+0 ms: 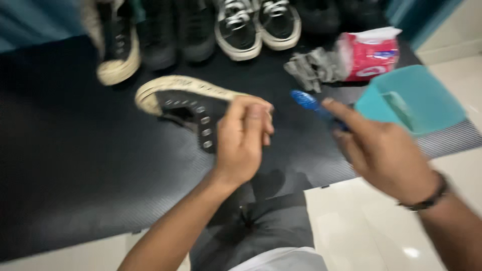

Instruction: The person scrubs a black canvas sneaker with a blue toothbrush, repeatedly dipping the brush into a small blue container of water. They clean the upper fabric and the white rubber toe cap of the shoe.

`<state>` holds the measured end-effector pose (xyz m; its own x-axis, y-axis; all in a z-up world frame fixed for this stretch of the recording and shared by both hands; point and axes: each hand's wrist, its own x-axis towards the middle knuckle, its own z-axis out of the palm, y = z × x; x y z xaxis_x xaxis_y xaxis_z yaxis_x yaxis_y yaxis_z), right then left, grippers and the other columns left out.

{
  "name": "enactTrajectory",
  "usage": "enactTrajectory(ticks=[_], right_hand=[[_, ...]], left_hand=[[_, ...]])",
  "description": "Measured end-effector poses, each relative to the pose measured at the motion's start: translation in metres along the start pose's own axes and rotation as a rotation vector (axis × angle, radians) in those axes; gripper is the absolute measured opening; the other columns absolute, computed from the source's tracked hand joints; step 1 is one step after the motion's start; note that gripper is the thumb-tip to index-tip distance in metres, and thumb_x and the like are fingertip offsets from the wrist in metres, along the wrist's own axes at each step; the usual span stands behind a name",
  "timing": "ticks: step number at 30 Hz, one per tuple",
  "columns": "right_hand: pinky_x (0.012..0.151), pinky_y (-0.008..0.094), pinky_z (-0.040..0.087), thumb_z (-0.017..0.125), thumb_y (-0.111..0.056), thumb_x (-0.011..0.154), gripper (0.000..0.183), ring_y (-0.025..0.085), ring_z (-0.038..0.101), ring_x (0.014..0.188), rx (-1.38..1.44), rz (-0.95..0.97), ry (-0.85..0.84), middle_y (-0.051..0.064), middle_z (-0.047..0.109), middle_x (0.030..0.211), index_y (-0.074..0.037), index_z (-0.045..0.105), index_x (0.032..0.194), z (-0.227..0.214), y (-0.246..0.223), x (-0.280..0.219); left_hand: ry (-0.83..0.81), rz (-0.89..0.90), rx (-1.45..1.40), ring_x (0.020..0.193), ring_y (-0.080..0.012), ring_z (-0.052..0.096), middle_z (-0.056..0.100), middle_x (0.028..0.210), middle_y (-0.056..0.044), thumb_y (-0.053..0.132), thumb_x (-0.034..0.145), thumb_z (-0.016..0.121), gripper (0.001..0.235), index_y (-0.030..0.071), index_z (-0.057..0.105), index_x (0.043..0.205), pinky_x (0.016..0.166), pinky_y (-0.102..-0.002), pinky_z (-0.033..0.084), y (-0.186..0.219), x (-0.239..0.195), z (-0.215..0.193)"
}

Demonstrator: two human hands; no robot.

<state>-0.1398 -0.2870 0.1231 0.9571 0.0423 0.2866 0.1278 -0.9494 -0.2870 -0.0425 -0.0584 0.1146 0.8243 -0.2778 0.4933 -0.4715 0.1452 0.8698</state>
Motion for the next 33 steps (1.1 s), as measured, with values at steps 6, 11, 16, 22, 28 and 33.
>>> enactTrajectory(ticks=[6,11,16,22,28,33], right_hand=[[0.071,0.055,0.052,0.040,-0.045,0.101,0.060,0.050,0.073,0.082,-0.453,0.607,-0.281,0.026,0.077,0.078,-0.036,0.031,0.160,-0.098,0.057,-0.012],[0.086,0.052,0.053,0.043,-0.023,0.094,0.056,0.040,0.070,0.102,-0.430,0.516,-0.337,0.015,0.074,0.107,-0.022,0.047,0.150,-0.128,0.138,-0.032],[0.084,0.046,0.060,0.050,-0.003,0.081,0.065,0.033,0.077,0.090,-0.443,0.410,-0.495,0.007,0.071,0.095,-0.032,0.057,0.139,-0.115,0.128,-0.014],[0.071,0.041,0.063,0.059,-0.005,0.078,0.017,0.025,0.075,0.087,-0.729,0.241,-0.539,0.005,0.074,0.080,-0.013,0.075,0.079,-0.081,0.117,0.022],[0.061,0.043,0.061,0.058,-0.008,0.082,0.023,0.025,0.076,0.076,-0.732,0.252,-0.498,0.005,0.076,0.073,-0.016,0.075,0.070,-0.040,0.146,0.037],[0.066,0.045,0.061,0.064,-0.006,0.082,0.015,0.031,0.077,0.080,-0.655,0.284,-0.576,0.011,0.076,0.078,-0.011,0.078,0.079,-0.033,0.131,0.045]], left_hand=[[-0.186,0.011,-0.059,0.050,-0.0148,0.050,0.050,0.052,-0.001,0.029,0.108,0.027,0.057,0.011,0.046,0.057,0.058,-0.033,0.042,-0.008,0.015,0.095],[-0.250,-0.141,-0.127,0.050,-0.0121,0.056,0.059,0.066,-0.002,0.022,0.104,0.040,0.019,0.010,0.052,0.097,0.053,-0.029,0.047,-0.046,0.035,0.166],[-0.170,-0.089,-0.030,0.066,-0.0117,0.060,0.065,0.073,0.002,0.022,0.095,0.062,0.024,0.012,0.058,0.117,0.069,-0.029,0.050,-0.085,0.061,0.195],[-0.096,-0.059,0.059,0.055,-0.0179,0.059,0.058,0.062,-0.005,0.015,0.093,0.067,0.023,0.006,0.061,0.113,0.055,-0.029,0.048,-0.126,0.065,0.198],[-0.088,-0.226,-0.110,0.048,-0.0176,0.063,0.063,0.063,-0.008,0.014,0.094,0.063,0.020,0.002,0.065,0.111,0.043,-0.028,0.054,-0.142,0.058,0.206],[-0.056,-0.216,-0.211,0.042,-0.0183,0.064,0.062,0.059,-0.009,0.015,0.097,0.061,0.020,-0.003,0.065,0.106,0.039,-0.027,0.052,-0.133,0.054,0.206]])
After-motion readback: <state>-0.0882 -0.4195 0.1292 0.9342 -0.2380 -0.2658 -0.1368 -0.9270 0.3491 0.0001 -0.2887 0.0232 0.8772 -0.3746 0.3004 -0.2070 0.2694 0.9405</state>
